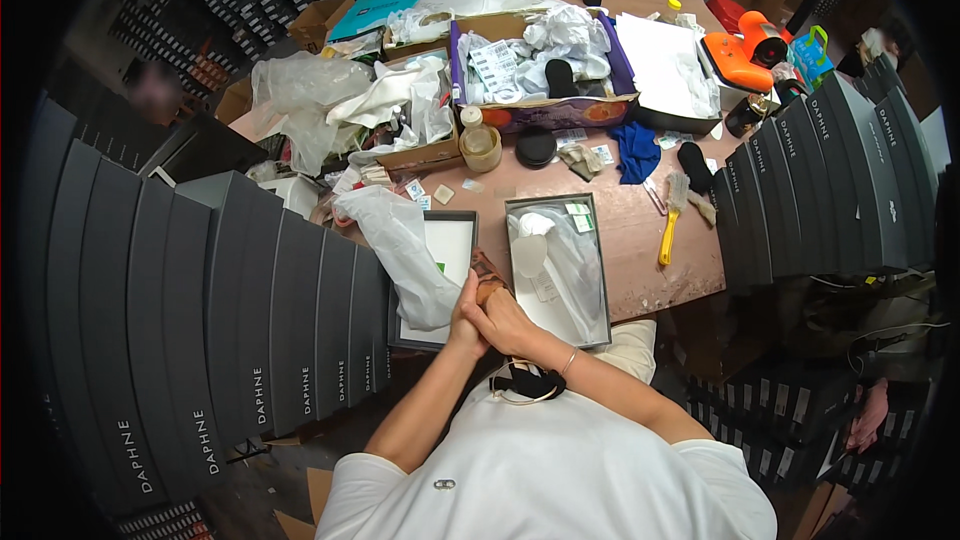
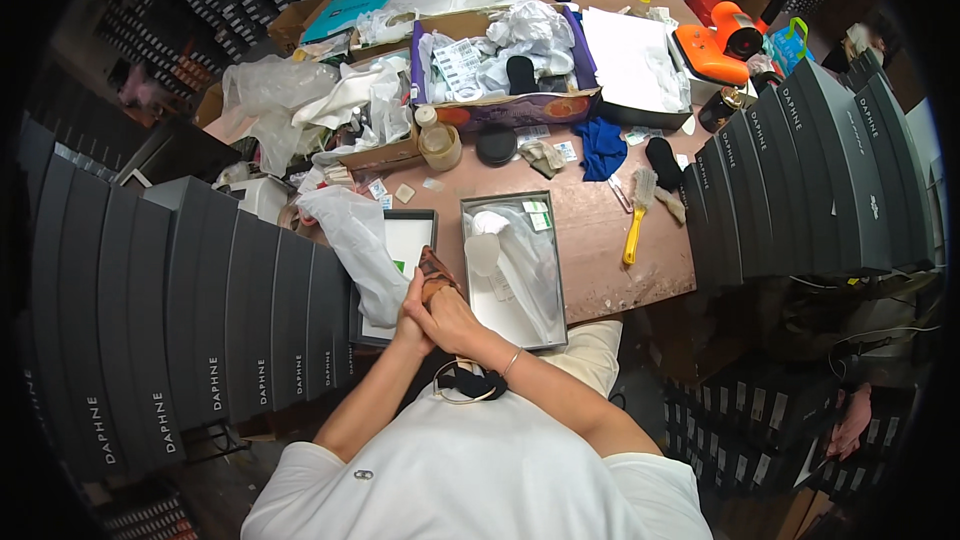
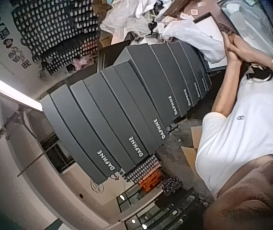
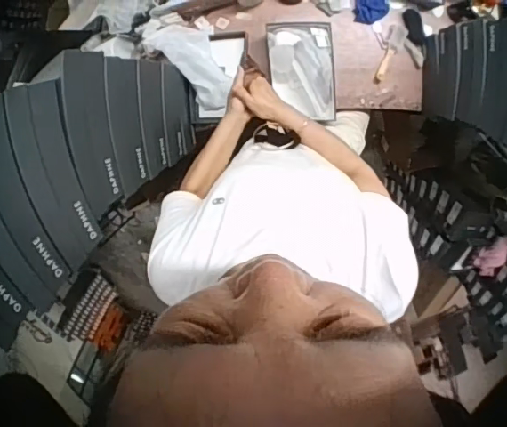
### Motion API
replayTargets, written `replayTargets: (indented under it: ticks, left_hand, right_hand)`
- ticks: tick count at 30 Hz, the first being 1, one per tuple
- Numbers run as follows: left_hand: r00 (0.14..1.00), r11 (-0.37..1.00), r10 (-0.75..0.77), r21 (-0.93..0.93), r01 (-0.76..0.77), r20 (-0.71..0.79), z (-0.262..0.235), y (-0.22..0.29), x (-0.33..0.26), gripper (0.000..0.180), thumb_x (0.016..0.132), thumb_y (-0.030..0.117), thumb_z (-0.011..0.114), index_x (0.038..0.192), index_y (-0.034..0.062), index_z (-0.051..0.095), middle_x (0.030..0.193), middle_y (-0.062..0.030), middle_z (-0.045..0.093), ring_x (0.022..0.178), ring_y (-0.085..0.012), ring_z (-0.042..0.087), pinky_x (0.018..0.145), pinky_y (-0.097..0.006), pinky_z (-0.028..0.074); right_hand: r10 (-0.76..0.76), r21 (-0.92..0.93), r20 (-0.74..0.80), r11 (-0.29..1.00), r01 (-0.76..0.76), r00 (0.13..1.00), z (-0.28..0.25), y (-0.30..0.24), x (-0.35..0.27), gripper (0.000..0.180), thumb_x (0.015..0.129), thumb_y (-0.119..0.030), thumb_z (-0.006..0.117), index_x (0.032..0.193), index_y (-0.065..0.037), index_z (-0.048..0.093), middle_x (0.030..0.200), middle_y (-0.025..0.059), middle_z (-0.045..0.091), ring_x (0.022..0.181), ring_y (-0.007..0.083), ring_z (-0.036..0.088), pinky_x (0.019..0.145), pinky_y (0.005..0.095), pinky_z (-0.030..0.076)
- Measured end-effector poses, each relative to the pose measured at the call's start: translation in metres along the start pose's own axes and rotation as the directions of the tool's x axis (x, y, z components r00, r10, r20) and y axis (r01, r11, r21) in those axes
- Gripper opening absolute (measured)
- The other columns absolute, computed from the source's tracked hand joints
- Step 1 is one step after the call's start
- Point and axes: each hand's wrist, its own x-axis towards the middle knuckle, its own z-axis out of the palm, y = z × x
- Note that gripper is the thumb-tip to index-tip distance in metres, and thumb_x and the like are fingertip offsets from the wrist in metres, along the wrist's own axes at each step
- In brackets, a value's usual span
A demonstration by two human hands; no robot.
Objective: Packing individual shoes into boxes with protective wrapping paper and stacking the finished boxes.
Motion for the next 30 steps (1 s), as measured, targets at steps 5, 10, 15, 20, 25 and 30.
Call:
replayTargets:
  ticks: [5,10,15,20,25,30]
  left_hand:
    - [1.0,0.995,0.007,0.1,-0.008,0.009,0.029,0.009,-0.012,0.045,0.098,0.048,0.04,0.103,0.0063,0.057,0.09,-0.0058,0.063,0.083,-0.0184,0.061,0.077,-0.033,0.051]
    - [0.993,0.999,-0.021,0.043,0.016,0.12,0.024,0.009,-0.016,0.048,0.097,0.045,0.043,0.113,0.0017,0.056,0.1,-0.0101,0.064,0.093,-0.0215,0.063,0.084,-0.034,0.052]
    - [0.973,0.979,-0.055,-0.179,0.097,0.222,0.023,0.017,-0.018,0.064,0.093,0.055,0.043,0.125,-0.0003,0.048,0.116,-0.0143,0.059,0.104,-0.0279,0.059,0.09,-0.047,0.049]
    - [0.975,0.97,-0.175,-0.144,0.195,0.14,0.034,-0.019,-0.056,0.069,0.093,0.061,0.034,0.131,0.0035,0.043,0.119,-0.0143,0.056,0.108,-0.0323,0.057,0.088,-0.052,0.048]
    - [0.977,0.97,-0.212,-0.114,0.214,0.028,0.016,-0.021,-0.049,0.068,0.094,0.062,0.031,0.131,0.0059,0.044,0.118,-0.0124,0.056,0.104,-0.0296,0.058,0.078,-0.043,0.052]
    - [0.979,0.977,-0.202,-0.062,0.202,0.007,0.021,-0.019,-0.043,0.068,0.093,0.062,0.031,0.13,0.0072,0.045,0.117,-0.011,0.057,0.101,-0.0283,0.058,0.078,-0.043,0.052]
  right_hand:
    - [-0.029,0.019,0.264,1.0,0.025,0.964,-0.034,-0.005,-0.02,0.06,0.095,-0.048,0.042,0.103,0.011,0.047,0.099,0.0268,0.044,0.092,0.0409,0.044,0.088,0.0437,0.036]
    - [0.14,0.381,0.42,0.87,-0.314,0.897,-0.071,-0.005,-0.051,0.046,0.096,-0.038,0.045,0.109,0.005,0.057,0.099,0.0168,0.059,0.101,0.0238,0.056,0.087,0.034,0.045]
    - [0.078,-0.165,-0.469,0.971,-0.174,0.88,-0.111,0.034,0.011,0.024,0.081,-0.02,0.07,0.092,0.001,0.064,0.077,0.0109,0.067,0.072,0.0209,0.064,0.066,0.0321,0.05]
    - [0.269,0.084,-0.298,0.963,-0.255,0.916,-0.089,0.111,0.011,0.016,0.083,-0.013,0.067,0.092,-0.002,0.062,0.072,0.0099,0.064,0.068,0.0239,0.064,0.062,0.0297,0.05]
    - [0.159,0.06,-0.357,0.987,-0.147,0.92,-0.096,0.066,-0.023,0.033,0.079,-0.012,0.071,0.107,-0.004,0.056,0.095,0.0112,0.061,0.081,0.0239,0.063,0.061,0.0283,0.051]
    - [0.048,-0.339,-0.307,0.928,-0.156,0.95,-0.069,0.104,0.012,0.05,0.074,-0.017,0.074,0.117,-0.006,0.051,0.104,0.015,0.06,0.09,0.034,0.061,0.073,0.0393,0.051]
